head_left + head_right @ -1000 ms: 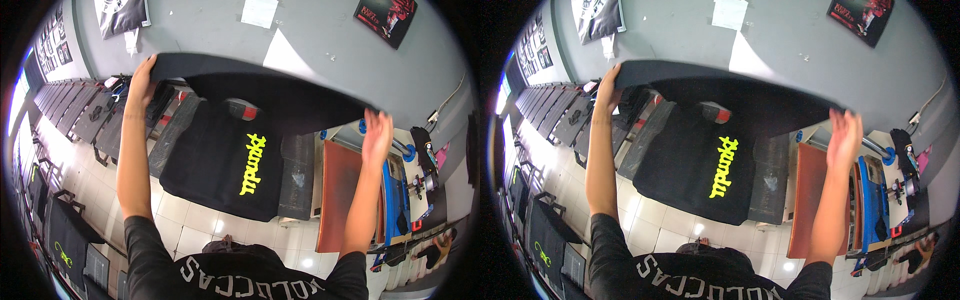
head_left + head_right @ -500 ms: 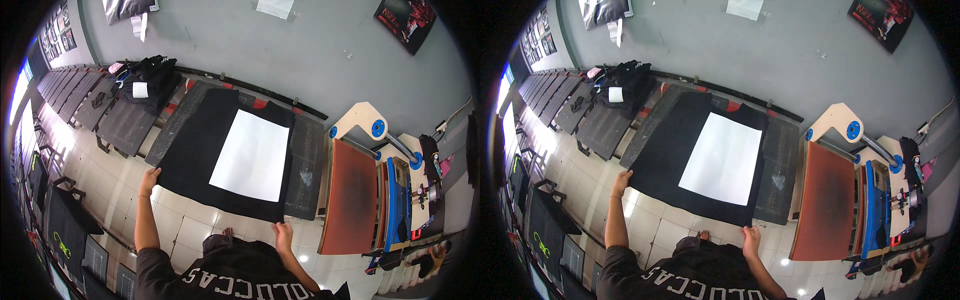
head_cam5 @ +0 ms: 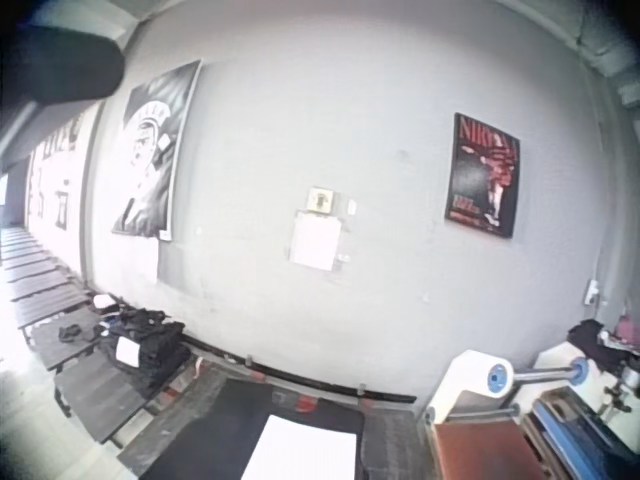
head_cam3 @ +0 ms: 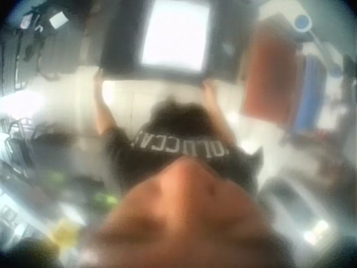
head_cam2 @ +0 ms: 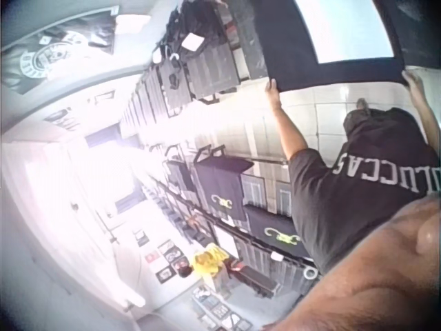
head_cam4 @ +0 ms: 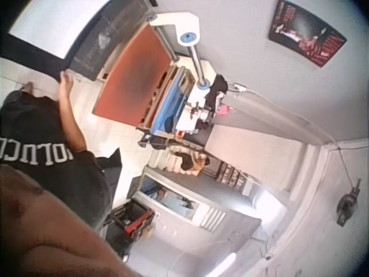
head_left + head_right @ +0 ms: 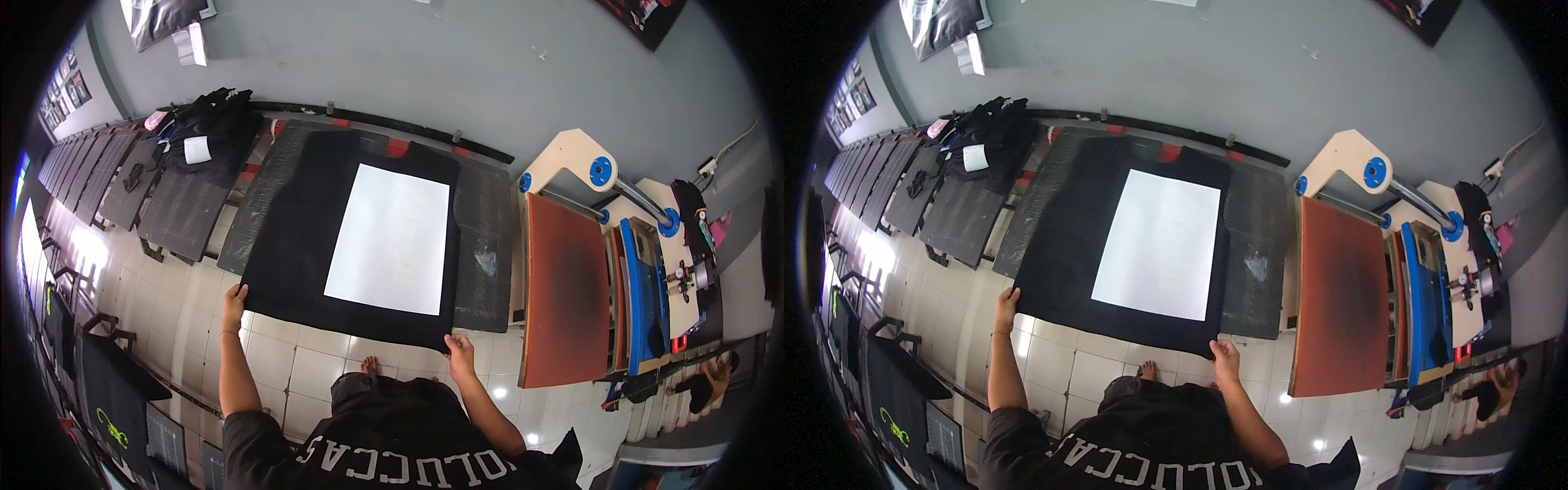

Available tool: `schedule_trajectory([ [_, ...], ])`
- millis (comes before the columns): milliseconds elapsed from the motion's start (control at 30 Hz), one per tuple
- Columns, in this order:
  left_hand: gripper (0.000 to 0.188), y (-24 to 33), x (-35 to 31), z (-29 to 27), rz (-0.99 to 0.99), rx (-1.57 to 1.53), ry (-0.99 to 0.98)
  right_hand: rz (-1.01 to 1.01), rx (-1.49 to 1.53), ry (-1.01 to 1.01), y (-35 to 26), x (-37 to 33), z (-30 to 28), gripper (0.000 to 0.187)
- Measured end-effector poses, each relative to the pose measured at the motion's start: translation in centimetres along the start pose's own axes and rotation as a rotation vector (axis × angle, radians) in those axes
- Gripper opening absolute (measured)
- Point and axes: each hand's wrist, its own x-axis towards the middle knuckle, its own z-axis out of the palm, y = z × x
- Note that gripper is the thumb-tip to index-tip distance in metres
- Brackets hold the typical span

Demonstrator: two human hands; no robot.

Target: The person prepares and screen prints designs onto black t-shirt panels by smoothing the fabric, applying a paper stencil, and operating a heat press machine.

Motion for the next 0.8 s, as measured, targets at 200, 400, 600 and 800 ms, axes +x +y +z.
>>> schedule_trajectory([
  [200, 0.033, -1.0, -0.2, 0.7, 0.024, 0.125, 0.022, -0.007, 0.019, 0.031, 0.6, -1.2, 0.4, 0.016],
  [400, 0.043, -9.5, 2.9, -1.4, -0.080, 0.301, 0.151, -0.199, -0.227, 0.038, 1.4, -0.7, -0.5, 0.020],
  [600, 0.025, -11.5, -1.9, 10.8, -0.316, 0.483, -0.146, -0.072, -0.435, -0.282, -1.8, -6.0, -11.2, 0.025],
  [800, 0.022, -3.8, -18.4, 34.3, -0.132, 0.550, -1.607, -0.066, -0.508, 0.488, 5.2, -15.5, -30.6, 0.028],
])
